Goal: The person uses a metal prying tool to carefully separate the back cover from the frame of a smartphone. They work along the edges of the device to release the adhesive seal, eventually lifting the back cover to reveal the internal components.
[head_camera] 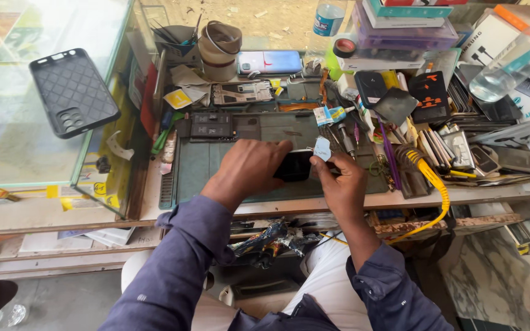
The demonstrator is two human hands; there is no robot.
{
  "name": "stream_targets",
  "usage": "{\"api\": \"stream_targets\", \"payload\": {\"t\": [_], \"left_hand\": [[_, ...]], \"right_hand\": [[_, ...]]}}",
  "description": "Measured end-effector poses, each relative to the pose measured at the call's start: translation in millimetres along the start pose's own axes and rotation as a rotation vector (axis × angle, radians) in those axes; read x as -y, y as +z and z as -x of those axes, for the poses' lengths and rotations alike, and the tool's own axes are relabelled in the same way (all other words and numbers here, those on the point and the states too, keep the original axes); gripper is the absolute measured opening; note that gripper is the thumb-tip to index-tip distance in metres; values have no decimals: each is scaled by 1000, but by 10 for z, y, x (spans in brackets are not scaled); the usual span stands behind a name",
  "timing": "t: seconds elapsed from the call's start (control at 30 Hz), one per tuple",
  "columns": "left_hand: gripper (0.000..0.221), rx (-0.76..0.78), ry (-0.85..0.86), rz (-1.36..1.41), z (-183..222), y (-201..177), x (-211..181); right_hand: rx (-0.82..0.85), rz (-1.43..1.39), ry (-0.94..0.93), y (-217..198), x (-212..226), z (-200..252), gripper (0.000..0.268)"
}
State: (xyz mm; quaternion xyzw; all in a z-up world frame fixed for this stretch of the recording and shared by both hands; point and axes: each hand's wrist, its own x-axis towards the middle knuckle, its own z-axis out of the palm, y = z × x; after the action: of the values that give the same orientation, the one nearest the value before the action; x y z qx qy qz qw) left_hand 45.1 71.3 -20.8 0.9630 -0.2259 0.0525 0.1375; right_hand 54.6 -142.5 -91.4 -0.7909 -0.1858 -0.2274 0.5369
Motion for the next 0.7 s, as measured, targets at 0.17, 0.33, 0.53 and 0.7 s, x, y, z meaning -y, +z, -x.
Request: {"api": "stream_targets", "payload": {"t": [0.17, 0.33, 0.53, 0.7], "left_hand": [[53, -142, -55, 4, 83, 27, -173], [55, -137, -98, 4, 81, 18, -226], [40, -160, -85, 23, 121, 50, -290], [22, -245, -73, 40, 86, 148, -284]], "right_hand": [[31, -69, 85, -29, 68, 46, 18], [122, -27, 31, -125, 192, 17, 19], [68, 184, -57, -118, 290, -12, 14], [88, 220, -241, -154, 326, -42, 20]]}}
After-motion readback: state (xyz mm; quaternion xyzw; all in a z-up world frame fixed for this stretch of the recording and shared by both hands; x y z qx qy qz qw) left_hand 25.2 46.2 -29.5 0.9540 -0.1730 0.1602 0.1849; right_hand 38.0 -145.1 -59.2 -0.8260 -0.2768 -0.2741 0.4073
